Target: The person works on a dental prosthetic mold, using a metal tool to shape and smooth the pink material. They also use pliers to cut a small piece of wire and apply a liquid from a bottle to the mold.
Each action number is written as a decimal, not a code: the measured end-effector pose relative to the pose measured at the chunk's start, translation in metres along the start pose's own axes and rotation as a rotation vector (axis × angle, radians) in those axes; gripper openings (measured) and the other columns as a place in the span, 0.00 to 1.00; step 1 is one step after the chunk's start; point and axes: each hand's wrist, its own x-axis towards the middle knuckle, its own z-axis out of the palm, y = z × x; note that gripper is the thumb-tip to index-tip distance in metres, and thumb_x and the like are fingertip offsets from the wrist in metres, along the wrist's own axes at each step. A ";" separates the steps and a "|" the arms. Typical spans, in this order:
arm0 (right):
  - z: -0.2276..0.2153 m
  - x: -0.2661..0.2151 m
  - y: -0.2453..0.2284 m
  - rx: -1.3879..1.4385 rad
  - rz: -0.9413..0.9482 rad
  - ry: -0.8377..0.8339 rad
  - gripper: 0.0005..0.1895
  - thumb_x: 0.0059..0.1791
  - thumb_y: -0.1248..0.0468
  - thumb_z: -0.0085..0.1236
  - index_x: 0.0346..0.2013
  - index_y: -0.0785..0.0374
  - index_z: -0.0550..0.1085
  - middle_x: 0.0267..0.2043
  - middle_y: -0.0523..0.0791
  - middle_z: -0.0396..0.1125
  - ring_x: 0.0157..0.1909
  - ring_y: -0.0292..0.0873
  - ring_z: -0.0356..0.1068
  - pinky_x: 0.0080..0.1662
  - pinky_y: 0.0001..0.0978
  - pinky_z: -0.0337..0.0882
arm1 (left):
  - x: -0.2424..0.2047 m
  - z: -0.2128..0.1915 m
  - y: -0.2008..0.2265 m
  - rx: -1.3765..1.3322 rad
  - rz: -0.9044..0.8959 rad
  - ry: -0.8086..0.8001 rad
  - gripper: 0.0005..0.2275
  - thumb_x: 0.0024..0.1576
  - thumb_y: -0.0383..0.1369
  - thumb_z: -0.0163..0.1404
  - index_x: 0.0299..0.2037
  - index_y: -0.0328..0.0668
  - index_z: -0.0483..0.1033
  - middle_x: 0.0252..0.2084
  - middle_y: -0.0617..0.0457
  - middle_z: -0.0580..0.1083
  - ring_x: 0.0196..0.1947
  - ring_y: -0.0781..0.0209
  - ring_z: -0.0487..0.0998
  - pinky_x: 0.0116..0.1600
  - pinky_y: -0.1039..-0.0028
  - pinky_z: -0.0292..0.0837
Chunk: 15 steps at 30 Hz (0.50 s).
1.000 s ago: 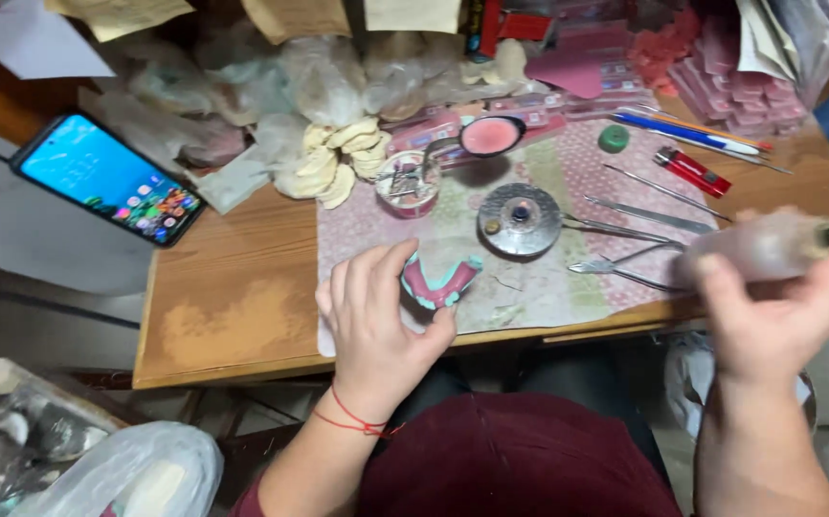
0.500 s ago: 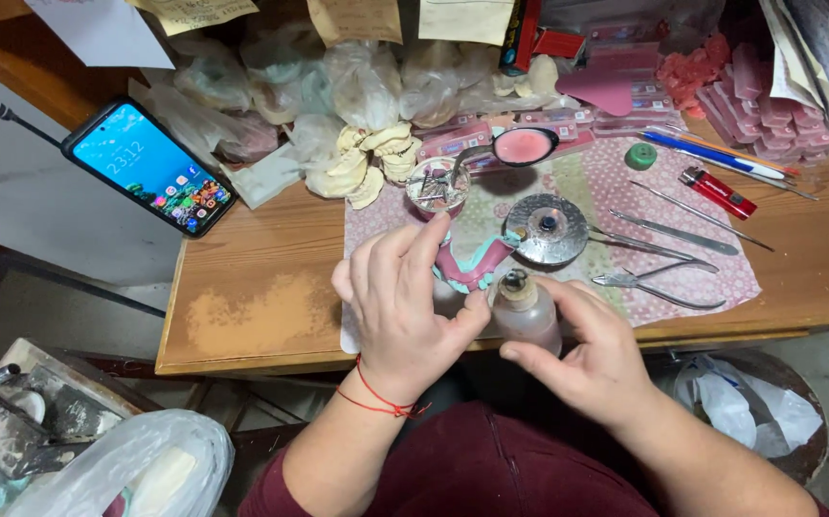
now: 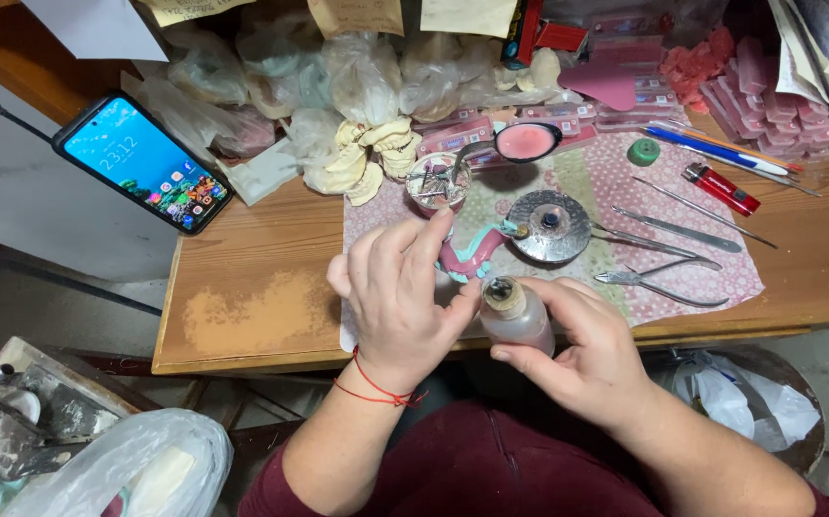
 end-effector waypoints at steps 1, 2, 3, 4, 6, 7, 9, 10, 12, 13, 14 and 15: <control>0.000 0.002 -0.001 0.000 0.001 0.000 0.30 0.43 0.49 0.67 0.53 0.63 0.74 0.47 0.45 0.76 0.44 0.45 0.74 0.49 0.36 0.70 | 0.000 0.000 0.000 0.000 0.000 -0.001 0.23 0.58 0.50 0.52 0.61 0.51 0.74 0.51 0.57 0.74 0.50 0.54 0.74 0.56 0.61 0.54; 0.000 0.003 -0.002 0.003 -0.007 0.006 0.29 0.44 0.50 0.67 0.53 0.63 0.74 0.48 0.45 0.76 0.45 0.46 0.75 0.50 0.36 0.70 | 0.000 0.000 0.001 -0.008 0.009 0.001 0.23 0.60 0.51 0.49 0.61 0.51 0.72 0.51 0.57 0.74 0.50 0.54 0.74 0.56 0.61 0.53; 0.000 0.005 -0.003 0.005 -0.015 0.012 0.28 0.44 0.50 0.67 0.52 0.63 0.74 0.48 0.45 0.76 0.46 0.46 0.75 0.51 0.37 0.70 | -0.001 0.000 0.001 -0.016 0.017 0.003 0.22 0.63 0.51 0.45 0.62 0.51 0.71 0.51 0.57 0.75 0.50 0.54 0.74 0.55 0.61 0.52; 0.001 0.003 -0.001 0.005 -0.014 0.012 0.28 0.44 0.50 0.67 0.52 0.63 0.74 0.48 0.45 0.76 0.46 0.46 0.75 0.51 0.37 0.70 | -0.001 0.000 0.001 -0.016 0.017 0.003 0.22 0.63 0.51 0.45 0.62 0.51 0.71 0.51 0.57 0.75 0.50 0.54 0.74 0.55 0.61 0.52; 0.001 0.001 0.003 -0.008 -0.008 0.017 0.29 0.44 0.51 0.68 0.53 0.63 0.73 0.51 0.46 0.75 0.49 0.47 0.75 0.53 0.38 0.70 | -0.002 0.001 0.000 -0.007 0.012 0.001 0.23 0.61 0.51 0.48 0.61 0.51 0.72 0.51 0.56 0.74 0.51 0.53 0.74 0.57 0.60 0.53; 0.001 0.000 0.006 -0.008 -0.008 0.016 0.29 0.44 0.51 0.68 0.53 0.63 0.73 0.51 0.46 0.75 0.49 0.47 0.75 0.53 0.38 0.70 | -0.002 0.001 -0.001 -0.007 0.011 0.001 0.23 0.61 0.51 0.48 0.61 0.51 0.72 0.51 0.56 0.74 0.51 0.53 0.74 0.57 0.60 0.53; 0.001 -0.003 0.011 -0.020 0.023 0.016 0.28 0.43 0.51 0.67 0.53 0.63 0.74 0.48 0.45 0.76 0.45 0.46 0.75 0.50 0.36 0.70 | -0.001 0.000 -0.001 -0.018 -0.013 -0.006 0.26 0.51 0.47 0.58 0.61 0.52 0.73 0.51 0.57 0.74 0.51 0.53 0.74 0.57 0.61 0.56; 0.001 -0.004 0.012 -0.020 0.025 0.016 0.28 0.43 0.51 0.67 0.53 0.63 0.74 0.48 0.45 0.76 0.45 0.46 0.75 0.50 0.36 0.70 | -0.001 0.000 -0.001 -0.019 -0.013 -0.008 0.26 0.51 0.47 0.58 0.61 0.52 0.73 0.51 0.57 0.74 0.51 0.53 0.74 0.57 0.61 0.56; 0.000 -0.005 0.012 -0.023 0.031 0.024 0.29 0.43 0.51 0.68 0.53 0.63 0.73 0.47 0.46 0.75 0.44 0.46 0.74 0.49 0.35 0.70 | 0.000 0.000 0.000 -0.023 -0.028 -0.007 0.25 0.52 0.47 0.57 0.60 0.54 0.74 0.51 0.58 0.74 0.51 0.54 0.74 0.56 0.61 0.55; -0.001 -0.002 0.008 -0.024 0.032 0.026 0.29 0.43 0.51 0.68 0.53 0.63 0.73 0.47 0.46 0.75 0.44 0.46 0.74 0.49 0.35 0.70 | 0.000 0.001 0.001 -0.024 -0.026 -0.008 0.25 0.52 0.47 0.57 0.60 0.54 0.74 0.51 0.58 0.74 0.51 0.54 0.74 0.56 0.61 0.55; -0.002 0.000 0.004 -0.010 0.005 0.024 0.29 0.43 0.51 0.68 0.53 0.63 0.74 0.47 0.45 0.75 0.43 0.46 0.74 0.49 0.36 0.70 | 0.000 0.001 0.001 -0.018 -0.003 0.005 0.23 0.56 0.49 0.54 0.60 0.52 0.73 0.51 0.57 0.75 0.51 0.54 0.74 0.55 0.61 0.53; -0.004 0.003 0.000 0.003 -0.023 0.022 0.28 0.43 0.51 0.68 0.53 0.63 0.74 0.47 0.45 0.76 0.42 0.45 0.74 0.48 0.36 0.70 | 0.000 0.001 0.002 -0.011 0.020 0.017 0.22 0.59 0.50 0.51 0.60 0.51 0.73 0.51 0.56 0.75 0.51 0.53 0.74 0.55 0.61 0.52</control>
